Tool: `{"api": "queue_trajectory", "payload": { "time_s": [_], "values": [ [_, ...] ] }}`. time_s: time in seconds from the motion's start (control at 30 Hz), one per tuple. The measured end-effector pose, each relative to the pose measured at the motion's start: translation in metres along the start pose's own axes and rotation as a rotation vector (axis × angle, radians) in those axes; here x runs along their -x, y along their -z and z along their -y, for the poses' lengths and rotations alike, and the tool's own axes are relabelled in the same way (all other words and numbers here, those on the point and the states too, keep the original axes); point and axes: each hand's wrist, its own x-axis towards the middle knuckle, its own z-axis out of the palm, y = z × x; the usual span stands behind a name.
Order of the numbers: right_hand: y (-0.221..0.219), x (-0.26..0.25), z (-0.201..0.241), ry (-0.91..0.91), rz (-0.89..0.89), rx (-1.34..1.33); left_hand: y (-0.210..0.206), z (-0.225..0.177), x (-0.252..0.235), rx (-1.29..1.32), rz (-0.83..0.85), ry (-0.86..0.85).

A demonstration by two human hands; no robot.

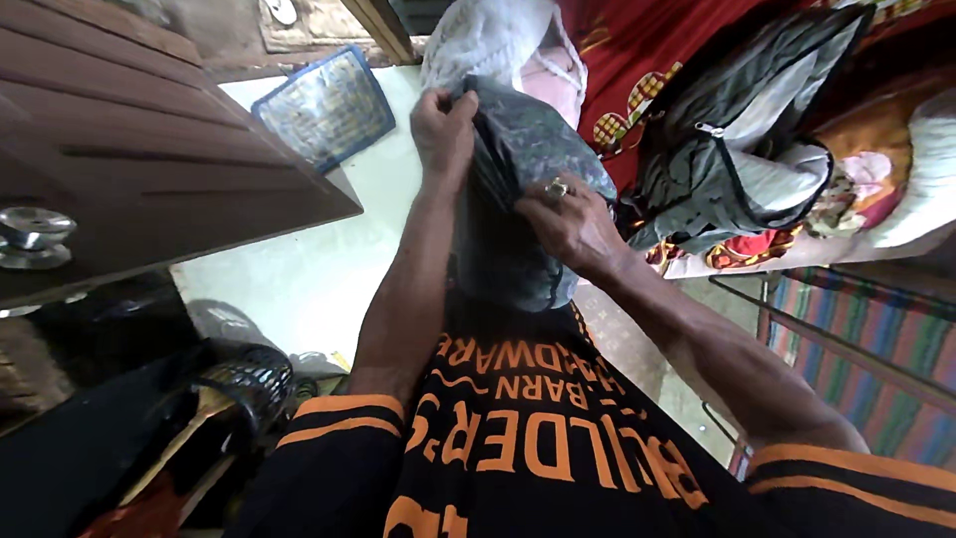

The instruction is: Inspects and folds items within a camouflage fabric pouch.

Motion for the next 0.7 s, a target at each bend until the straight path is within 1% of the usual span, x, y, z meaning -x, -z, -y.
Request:
{"api": "queue_trajectory", "payload": {
  "time_s": [0.1, 0.17, 0.23, 0.3, 0.33, 0.37, 0.4, 0.43, 0.47, 0.5, 0.53, 0.57, 0.6, 0.63, 0.67, 0.7],
  "values": [
    [-0.018, 0.015, 0.006, -0.109, -0.124, -0.008, 0.0, 0.007, -0.014, -0.019, -0.042, 0.036],
    [-0.03, 0.034, 0.019, -0.304, -0.173, -0.071, 0.001, 0.014, -0.018, 0.008, -0.026, 0.048],
    [-0.038, 0.07, 0.032, -0.568, -0.196, -0.172, 0.006, 0.021, -0.013, 0.083, -0.018, 0.004],
    [-0.05, 0.113, 0.038, -0.843, -0.262, -0.275, 0.019, 0.037, 0.019, 0.136, 0.015, -0.1],
    [-0.055, 0.126, 0.033, -0.991, -0.303, -0.362, 0.024, 0.049, 0.041, 0.138, 0.038, -0.146],
    [-0.062, 0.132, 0.024, -1.13, -0.328, -0.487, 0.026, 0.065, 0.063, 0.121, 0.064, -0.158],
    [-0.069, 0.132, 0.015, -1.236, -0.328, -0.627, 0.026, 0.085, 0.087, 0.097, 0.126, -0.101],
    [-0.075, 0.129, 0.012, -1.277, -0.322, -0.752, 0.027, 0.103, 0.11, 0.07, 0.228, 0.016],
    [-0.08, 0.12, 0.012, -1.272, -0.309, -0.84, 0.029, 0.115, 0.128, 0.038, 0.356, 0.135],
    [-0.082, 0.108, 0.012, -1.247, -0.293, -0.902, 0.031, 0.12, 0.135, -0.043, 0.488, 0.219],
    [-0.075, 0.095, 0.017, -1.207, -0.269, -0.955, 0.032, 0.119, 0.138, -0.228, 0.589, 0.281],
    [-0.063, 0.087, 0.027, -1.168, -0.24, -0.976, 0.031, 0.131, 0.138, -0.426, 0.679, 0.256],
    [-0.043, 0.078, 0.037, -1.12, -0.205, -0.957, 0.029, 0.157, 0.144, -0.543, 0.694, 0.122],
    [-0.021, 0.071, 0.047, -1.076, -0.168, -0.904, 0.032, 0.161, 0.151, -0.599, 0.766, 0.128],
    [0.001, 0.064, 0.056, -1.047, -0.133, -0.833, 0.038, 0.148, 0.161, -0.599, 0.867, 0.214],
    [0.022, 0.056, 0.064, -1.027, -0.092, -0.757, 0.047, 0.124, 0.174, -0.54, 0.942, 0.264]
  ]
}}
